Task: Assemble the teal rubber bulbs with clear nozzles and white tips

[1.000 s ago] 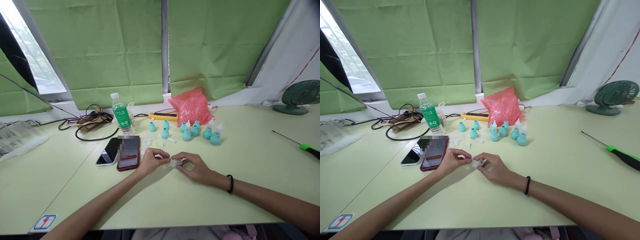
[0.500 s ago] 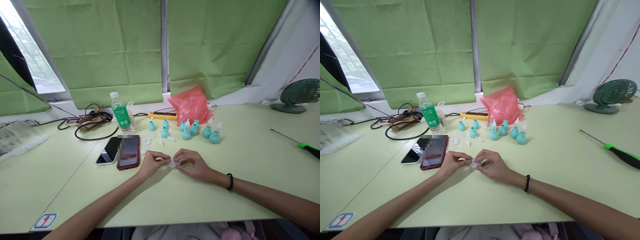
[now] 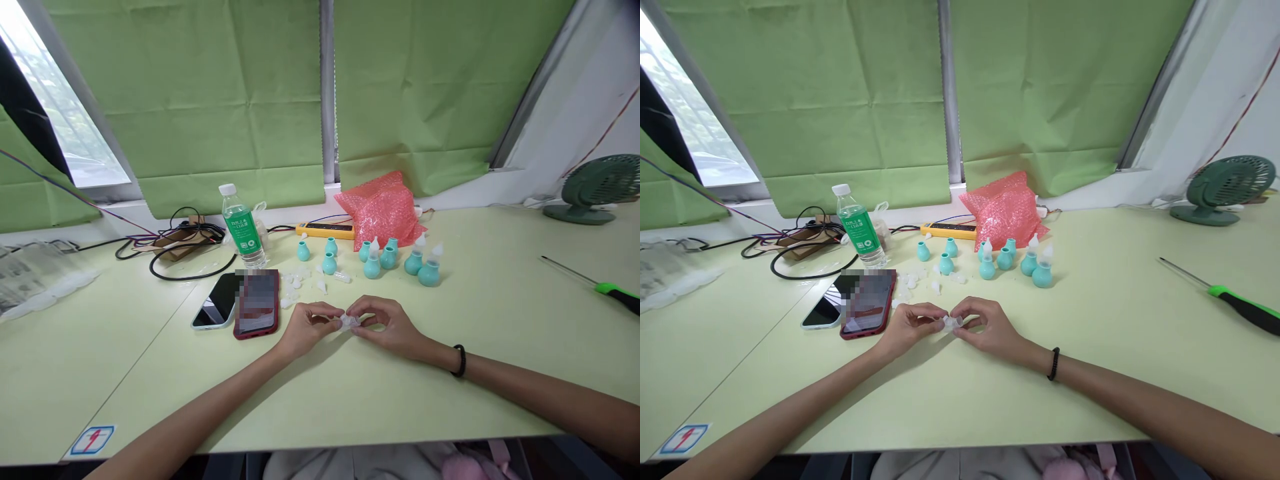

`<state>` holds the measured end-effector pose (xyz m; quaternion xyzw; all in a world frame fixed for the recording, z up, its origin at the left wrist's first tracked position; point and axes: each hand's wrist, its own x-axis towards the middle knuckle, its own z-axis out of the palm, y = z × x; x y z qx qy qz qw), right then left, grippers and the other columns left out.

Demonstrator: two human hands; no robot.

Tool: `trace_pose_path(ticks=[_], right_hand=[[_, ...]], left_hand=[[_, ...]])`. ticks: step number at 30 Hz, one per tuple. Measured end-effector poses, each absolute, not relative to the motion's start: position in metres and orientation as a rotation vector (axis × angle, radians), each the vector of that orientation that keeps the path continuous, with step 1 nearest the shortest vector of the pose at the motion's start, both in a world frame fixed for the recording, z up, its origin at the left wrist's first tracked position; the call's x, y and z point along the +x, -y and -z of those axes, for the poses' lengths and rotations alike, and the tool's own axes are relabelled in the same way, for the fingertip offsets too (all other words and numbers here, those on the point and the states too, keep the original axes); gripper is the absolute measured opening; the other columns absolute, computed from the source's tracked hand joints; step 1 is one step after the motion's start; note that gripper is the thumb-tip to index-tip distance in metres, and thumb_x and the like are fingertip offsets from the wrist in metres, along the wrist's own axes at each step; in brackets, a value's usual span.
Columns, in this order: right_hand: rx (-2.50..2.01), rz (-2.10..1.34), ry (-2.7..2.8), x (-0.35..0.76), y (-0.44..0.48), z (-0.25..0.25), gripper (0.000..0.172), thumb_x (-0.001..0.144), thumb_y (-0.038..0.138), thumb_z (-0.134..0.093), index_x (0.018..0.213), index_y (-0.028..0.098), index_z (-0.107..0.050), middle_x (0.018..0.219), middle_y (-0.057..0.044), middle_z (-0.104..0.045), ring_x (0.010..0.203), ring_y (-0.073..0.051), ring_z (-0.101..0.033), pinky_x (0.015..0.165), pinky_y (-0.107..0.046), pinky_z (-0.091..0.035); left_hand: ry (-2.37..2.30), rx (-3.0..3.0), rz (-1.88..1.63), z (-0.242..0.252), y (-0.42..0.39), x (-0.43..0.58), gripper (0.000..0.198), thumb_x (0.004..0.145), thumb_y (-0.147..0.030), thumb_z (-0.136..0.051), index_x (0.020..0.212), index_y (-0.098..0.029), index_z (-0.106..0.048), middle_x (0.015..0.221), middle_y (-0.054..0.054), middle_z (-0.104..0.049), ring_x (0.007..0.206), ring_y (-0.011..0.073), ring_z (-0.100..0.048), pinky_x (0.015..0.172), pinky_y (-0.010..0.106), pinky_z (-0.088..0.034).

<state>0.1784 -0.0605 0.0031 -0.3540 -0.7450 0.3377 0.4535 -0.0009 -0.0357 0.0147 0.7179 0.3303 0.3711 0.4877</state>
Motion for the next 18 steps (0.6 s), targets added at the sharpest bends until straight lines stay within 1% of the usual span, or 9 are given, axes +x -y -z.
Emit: trace_pose_path(ticks=[4,10,14,18], right_hand=[[-0.915,-0.837,1.826,0.178,0.06,-0.003,0.013,0.068,0.017,-0.055,0.081,0.016,-0.055,0.082,-0.004,-0.055,0.076,-0.014,-0.055,0.064,-0.026,-0.051],[-0.919,-0.854,1.803,0.178,0.06,-0.002,0.013,0.067,0.018,-0.056,0.08,0.017,-0.055,0.08,-0.003,-0.055,0.074,-0.013,-0.055,0.064,-0.025,-0.051],[-0.933,-0.852,1.776,0.178,0.06,-0.002,0.014,0.067,0.02,-0.057,0.08,0.017,-0.055,0.079,-0.002,-0.055,0.073,-0.013,-0.055,0.062,-0.025,-0.051],[-0.955,-0.842,1.701,0.178,0.059,0.0,0.014,0.065,0.021,-0.06,0.077,0.016,-0.055,0.077,-0.002,-0.055,0.071,-0.013,-0.055,0.06,-0.025,-0.052]], left_hand=[[-0.839,1.863,-0.934,-0.015,0.037,-0.002,0.018,0.068,-0.023,-0.058,0.083,-0.015,-0.065,0.085,0.007,-0.062,0.079,0.0177,-0.056,0.069,0.027,-0.044],[-0.843,2.081,-0.979,-0.018,0.043,-0.001,0.018,0.072,-0.018,-0.053,0.087,-0.018,-0.064,0.084,0.005,-0.063,0.081,0.0163,-0.053,0.073,0.028,-0.043],[-0.788,2.261,-0.989,-0.016,0.044,-0.001,0.026,0.074,-0.014,-0.049,0.096,-0.021,-0.06,0.09,0.003,-0.062,0.081,0.0162,-0.05,0.074,0.029,-0.041],[-0.766,2.293,-0.886,-0.016,0.047,-0.001,0.037,0.076,-0.012,-0.043,0.111,-0.023,-0.049,0.092,0.003,-0.06,0.081,0.0154,-0.049,0.077,0.03,-0.038]])
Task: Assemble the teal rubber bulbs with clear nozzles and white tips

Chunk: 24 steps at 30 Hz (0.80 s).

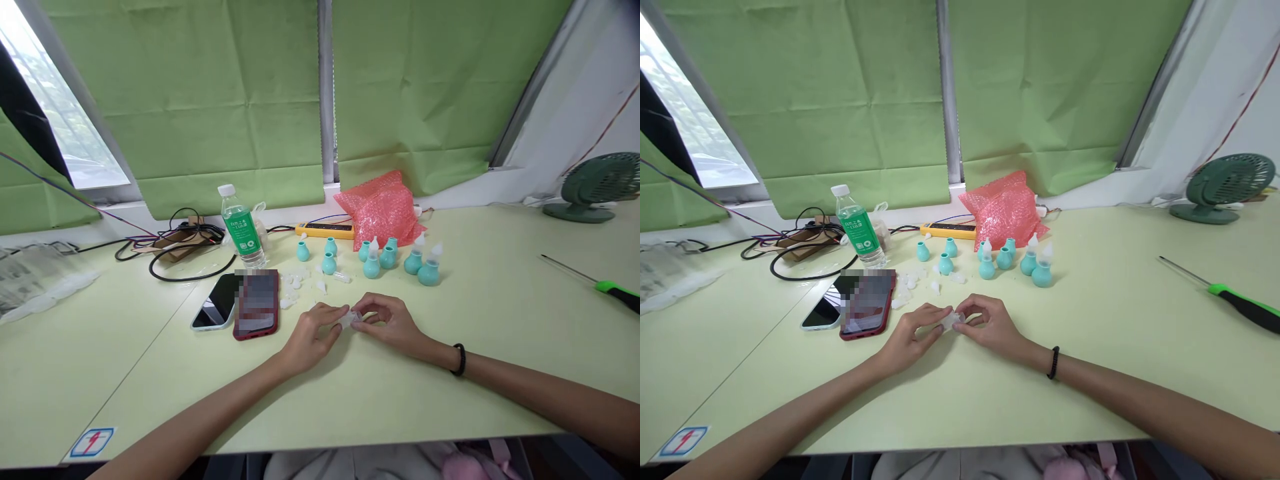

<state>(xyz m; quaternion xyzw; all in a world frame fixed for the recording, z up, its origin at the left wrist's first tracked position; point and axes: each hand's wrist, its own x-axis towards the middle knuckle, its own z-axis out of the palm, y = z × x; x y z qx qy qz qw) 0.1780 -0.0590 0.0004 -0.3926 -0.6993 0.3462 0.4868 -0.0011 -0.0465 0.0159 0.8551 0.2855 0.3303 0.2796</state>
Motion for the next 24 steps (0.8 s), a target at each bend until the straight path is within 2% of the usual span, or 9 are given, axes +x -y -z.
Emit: trace_pose_path(ticks=[3,11,17,19,24], right_hand=[[-0.957,-0.849,1.667,0.178,0.059,0.001,0.015,0.064,0.023,-0.061,0.075,0.016,-0.055,0.076,-0.002,-0.055,0.071,-0.013,-0.056,0.06,-0.025,-0.052],[-0.918,-0.768,1.693,0.179,0.059,0.005,0.012,0.064,0.023,-0.061,0.073,0.016,-0.055,0.073,-0.002,-0.054,0.068,-0.013,-0.056,0.059,-0.026,-0.053],[-0.874,-0.714,1.743,0.177,0.061,0.001,0.012,0.066,0.023,-0.059,0.076,0.017,-0.056,0.075,-0.003,-0.056,0.069,-0.013,-0.056,0.059,-0.026,-0.053],[-0.824,-0.681,1.774,0.175,0.064,-0.003,0.012,0.068,0.022,-0.058,0.079,0.018,-0.056,0.079,-0.003,-0.056,0.072,-0.014,-0.056,0.06,-0.027,-0.053],[-0.731,-0.517,1.899,0.175,0.07,-0.01,0.011,0.069,0.018,-0.056,0.081,0.02,-0.057,0.083,-0.004,-0.06,0.079,-0.015,-0.057,0.067,-0.029,-0.051]], left_hand=[[-0.776,2.258,-0.832,-0.016,0.048,-0.001,0.041,0.077,-0.011,-0.041,0.116,-0.022,-0.043,0.089,0.003,-0.06,0.08,0.015,-0.049,0.08,0.031,-0.036],[-0.778,2.156,-0.789,-0.012,0.049,-0.001,0.042,0.075,-0.01,-0.039,0.115,-0.021,-0.045,0.095,0.007,-0.056,0.085,0.0177,-0.048,0.077,0.031,-0.038],[-0.683,1.857,-0.852,-0.015,0.05,0.001,0.035,0.068,-0.007,-0.043,0.1,-0.017,-0.054,0.096,0.007,-0.057,0.09,0.0194,-0.049,0.081,0.032,-0.038],[-0.616,1.626,-0.857,-0.018,0.05,0.002,0.031,0.067,-0.008,-0.044,0.095,-0.015,-0.054,0.091,0.007,-0.058,0.086,0.0191,-0.052,0.078,0.033,-0.04],[-0.562,1.311,-0.793,-0.02,0.046,0.002,0.03,0.067,-0.016,-0.052,0.097,-0.013,-0.051,0.08,0.007,-0.059,0.066,0.0163,-0.057,0.068,0.034,-0.045]])
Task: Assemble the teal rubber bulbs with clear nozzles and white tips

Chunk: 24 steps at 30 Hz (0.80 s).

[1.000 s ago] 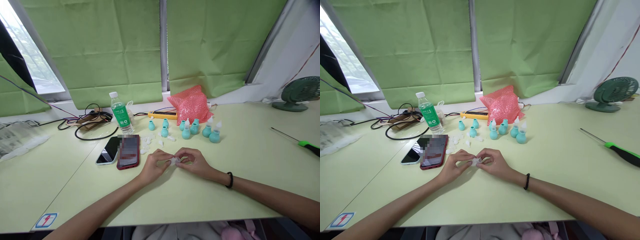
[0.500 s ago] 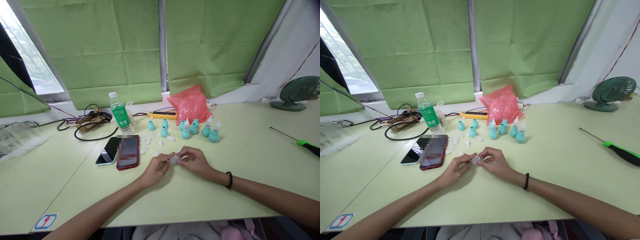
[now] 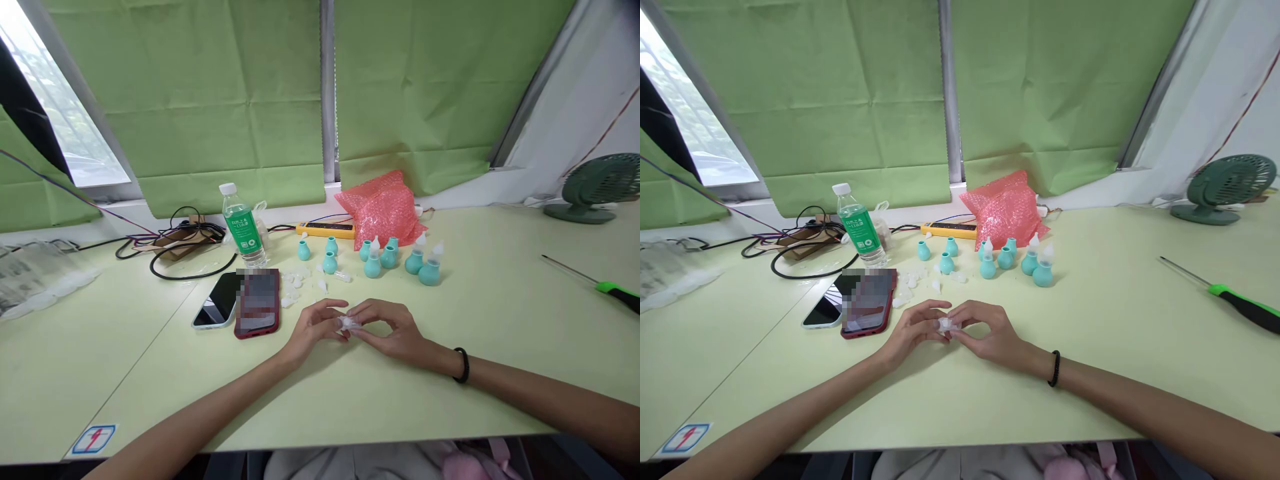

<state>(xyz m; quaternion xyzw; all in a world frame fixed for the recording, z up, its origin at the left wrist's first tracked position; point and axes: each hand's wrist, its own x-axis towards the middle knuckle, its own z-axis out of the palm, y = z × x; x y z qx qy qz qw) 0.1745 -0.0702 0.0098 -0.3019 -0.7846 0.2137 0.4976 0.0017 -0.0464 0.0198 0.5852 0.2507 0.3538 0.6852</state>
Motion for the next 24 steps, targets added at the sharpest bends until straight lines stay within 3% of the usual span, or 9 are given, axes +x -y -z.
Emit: trace_pose_path(ticks=[6,14,24], right_hand=[[-0.693,-0.423,1.942,0.175,0.07,-0.008,0.014,0.069,0.017,-0.058,0.082,0.021,-0.059,0.081,-0.003,-0.063,0.074,-0.015,-0.058,0.067,-0.029,-0.051],[-0.698,-0.385,2.013,0.174,0.073,-0.006,0.015,0.071,0.018,-0.056,0.085,0.024,-0.058,0.083,-0.002,-0.064,0.075,-0.015,-0.059,0.071,-0.031,-0.049],[-0.803,-0.149,1.94,0.196,0.057,-0.024,0.032,0.067,0.023,-0.058,0.098,0.021,-0.05,0.099,-0.006,-0.056,0.084,-0.018,-0.054,0.07,-0.034,-0.05]], left_hand=[[-0.597,1.278,-0.673,-0.016,0.044,0.002,0.028,0.065,-0.029,-0.061,0.084,-0.009,-0.058,0.069,0.007,-0.059,0.058,0.0139,-0.055,0.058,0.03,-0.046],[-0.633,1.463,-0.688,-0.018,0.045,0.004,0.033,0.065,-0.041,-0.059,0.074,-0.009,-0.062,0.057,0.004,-0.057,0.048,0.0096,-0.049,0.048,0.022,-0.04],[-0.753,1.365,-0.842,-0.015,0.038,0.002,0.023,0.058,-0.03,-0.067,0.066,-0.01,-0.059,0.056,0.003,-0.059,0.046,0.0083,-0.049,0.049,0.022,-0.04]])
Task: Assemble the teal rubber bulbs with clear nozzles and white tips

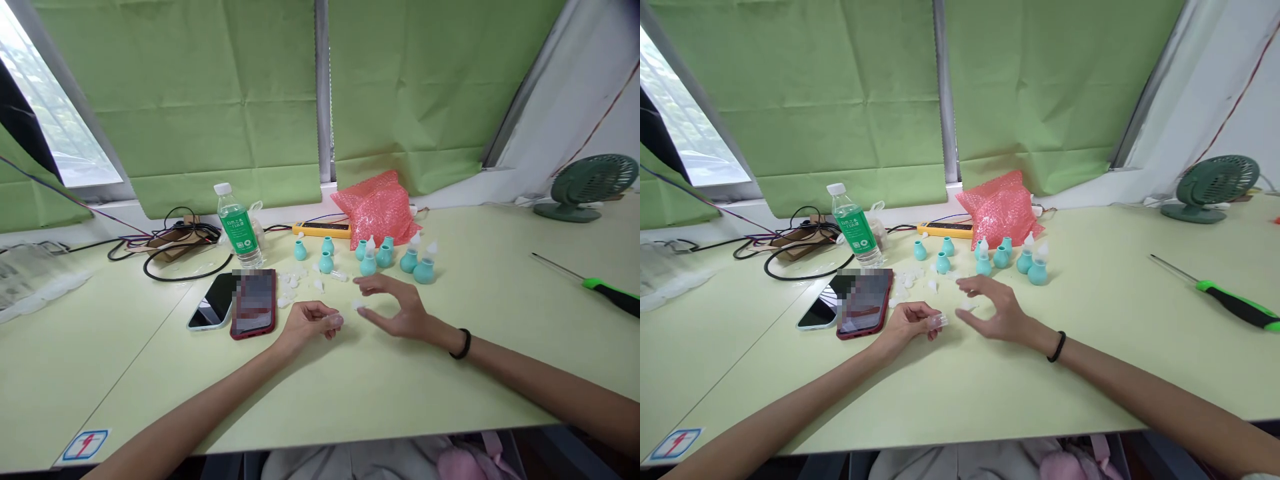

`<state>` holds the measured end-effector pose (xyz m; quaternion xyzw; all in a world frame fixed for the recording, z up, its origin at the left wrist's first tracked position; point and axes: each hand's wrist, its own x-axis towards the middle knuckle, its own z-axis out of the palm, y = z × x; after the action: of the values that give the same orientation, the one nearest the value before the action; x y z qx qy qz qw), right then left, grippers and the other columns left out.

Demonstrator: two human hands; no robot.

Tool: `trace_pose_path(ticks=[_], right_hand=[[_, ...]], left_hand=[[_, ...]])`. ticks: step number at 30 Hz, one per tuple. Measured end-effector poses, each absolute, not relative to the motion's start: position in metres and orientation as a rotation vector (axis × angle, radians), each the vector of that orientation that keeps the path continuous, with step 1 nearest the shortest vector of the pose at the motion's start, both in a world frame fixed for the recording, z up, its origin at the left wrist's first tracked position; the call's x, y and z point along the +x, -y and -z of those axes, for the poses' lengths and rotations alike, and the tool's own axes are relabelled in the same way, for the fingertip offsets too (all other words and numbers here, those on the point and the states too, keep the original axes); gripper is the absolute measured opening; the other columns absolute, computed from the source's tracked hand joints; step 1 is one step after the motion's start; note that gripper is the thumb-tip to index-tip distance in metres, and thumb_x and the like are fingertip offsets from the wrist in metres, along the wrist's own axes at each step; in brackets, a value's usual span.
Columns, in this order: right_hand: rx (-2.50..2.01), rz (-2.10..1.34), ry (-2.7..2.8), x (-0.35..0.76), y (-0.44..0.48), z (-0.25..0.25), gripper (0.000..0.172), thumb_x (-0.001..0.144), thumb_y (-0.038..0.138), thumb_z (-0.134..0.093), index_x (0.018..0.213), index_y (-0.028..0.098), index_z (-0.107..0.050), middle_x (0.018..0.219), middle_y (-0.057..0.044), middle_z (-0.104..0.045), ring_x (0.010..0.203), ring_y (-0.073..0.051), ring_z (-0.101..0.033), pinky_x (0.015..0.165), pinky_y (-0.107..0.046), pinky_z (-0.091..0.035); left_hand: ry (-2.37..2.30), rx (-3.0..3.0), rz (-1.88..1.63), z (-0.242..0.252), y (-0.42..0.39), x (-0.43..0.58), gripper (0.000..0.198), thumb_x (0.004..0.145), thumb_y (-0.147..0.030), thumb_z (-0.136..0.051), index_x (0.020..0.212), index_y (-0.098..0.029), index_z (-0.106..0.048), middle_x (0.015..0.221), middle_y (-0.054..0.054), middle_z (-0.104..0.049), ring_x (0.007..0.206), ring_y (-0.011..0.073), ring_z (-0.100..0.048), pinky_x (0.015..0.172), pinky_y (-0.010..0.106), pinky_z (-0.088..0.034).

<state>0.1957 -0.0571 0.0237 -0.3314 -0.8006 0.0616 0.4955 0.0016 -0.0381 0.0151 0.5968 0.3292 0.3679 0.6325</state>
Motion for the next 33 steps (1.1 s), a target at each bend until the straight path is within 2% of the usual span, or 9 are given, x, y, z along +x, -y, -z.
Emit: trace_pose_path(ticks=[5,8,10,13,16,22,26,29,33], right_hand=[[-0.951,-0.02,1.939,0.195,0.015,-0.034,0.031,0.074,0.023,-0.048,0.104,0.022,-0.045,0.107,-0.007,-0.049,0.095,-0.019,-0.049,0.068,-0.032,-0.05],[-1.148,0.103,2.061,0.181,-0.017,-0.041,0.04,0.074,0.027,-0.048,0.111,0.018,-0.039,0.106,-0.01,-0.048,0.098,-0.023,-0.046,0.074,-0.036,-0.044],[-1.376,0.089,2.113,0.17,-0.036,-0.041,0.045,0.072,0.033,-0.05,0.11,0.013,-0.038,0.098,-0.013,-0.052,0.092,-0.026,-0.05,0.071,-0.036,-0.043],[-1.622,-0.029,2.152,0.157,-0.057,-0.033,0.034,0.071,0.037,-0.049,0.091,0.01,-0.047,0.078,-0.013,-0.056,0.073,-0.024,-0.055,0.057,-0.03,-0.041],[-1.653,-0.029,2.141,0.152,-0.064,-0.027,0.023,0.072,0.036,-0.046,0.077,0.013,-0.049,0.073,-0.011,-0.055,0.068,-0.022,-0.054,0.054,-0.027,-0.038],[-1.277,0.145,2.041,0.16,-0.028,-0.042,0.021,0.071,0.034,-0.047,0.083,0.017,-0.045,0.072,-0.004,-0.05,0.066,-0.016,-0.048,0.059,-0.025,-0.037],[-1.002,0.149,2.108,0.177,0.02,-0.041,0.014,0.068,0.029,-0.049,0.076,0.018,-0.047,0.065,-0.001,-0.043,0.06,-0.013,-0.043,0.056,-0.024,-0.037],[-0.98,0.163,2.23,0.187,0.048,-0.028,0.016,0.066,0.026,-0.049,0.08,0.017,-0.048,0.076,-0.005,-0.044,0.061,-0.012,-0.044,0.053,-0.023,-0.037],[-1.031,0.28,2.362,0.189,0.06,-0.015,0.021,0.066,0.023,-0.045,0.085,0.015,-0.048,0.083,-0.007,-0.05,0.066,-0.014,-0.048,0.052,-0.023,-0.034]], left_hand=[[-0.759,1.326,-0.893,-0.013,0.035,0.002,0.026,0.05,-0.023,-0.072,0.065,-0.011,-0.054,0.067,0.003,-0.061,0.057,0.0105,-0.054,0.054,0.023,-0.043],[-0.736,1.35,-0.914,-0.016,0.036,0.001,0.031,0.053,-0.023,-0.071,0.078,-0.012,-0.056,0.079,0.006,-0.062,0.072,0.0141,-0.056,0.064,0.026,-0.045],[-0.721,1.341,-0.893,-0.019,0.038,0.0,0.042,0.057,-0.027,-0.068,0.095,-0.014,-0.053,0.086,0.008,-0.061,0.079,0.0163,-0.055,0.068,0.028,-0.045],[-0.711,1.336,-0.857,-0.023,0.039,-0.001,0.053,0.064,-0.035,-0.061,0.11,-0.015,-0.045,0.089,0.009,-0.061,0.087,0.0196,-0.054,0.07,0.031,-0.045],[-0.757,1.428,-0.892,-0.023,0.039,-0.001,0.045,0.069,-0.036,-0.056,0.107,-0.013,-0.048,0.087,0.01,-0.063,0.086,0.0192,-0.055,0.069,0.028,-0.043],[-0.778,1.421,-1.045,-0.028,0.031,-0.005,0.03,0.062,-0.025,-0.064,0.086,-0.013,-0.051,0.074,0.008,-0.064,0.075,0.0183,-0.058,0.053,0.022,-0.041],[-0.775,1.293,-1.104,-0.036,0.029,-0.01,0.041,0.057,-0.018,-0.068,0.093,-0.013,-0.051,0.083,0.009,-0.064,0.075,0.0179,-0.059,0.065,0.028,-0.045],[-0.75,1.256,-1.026,-0.036,0.031,-0.011,0.041,0.057,-0.02,-0.068,0.094,-0.009,-0.055,0.088,0.011,-0.063,0.077,0.0192,-0.059,0.075,0.032,-0.044],[-0.694,1.273,-0.882,-0.032,0.032,-0.008,0.033,0.063,-0.028,-0.064,0.087,-0.006,-0.058,0.077,0.011,-0.063,0.067,0.0193,-0.061,0.069,0.033,-0.046]])
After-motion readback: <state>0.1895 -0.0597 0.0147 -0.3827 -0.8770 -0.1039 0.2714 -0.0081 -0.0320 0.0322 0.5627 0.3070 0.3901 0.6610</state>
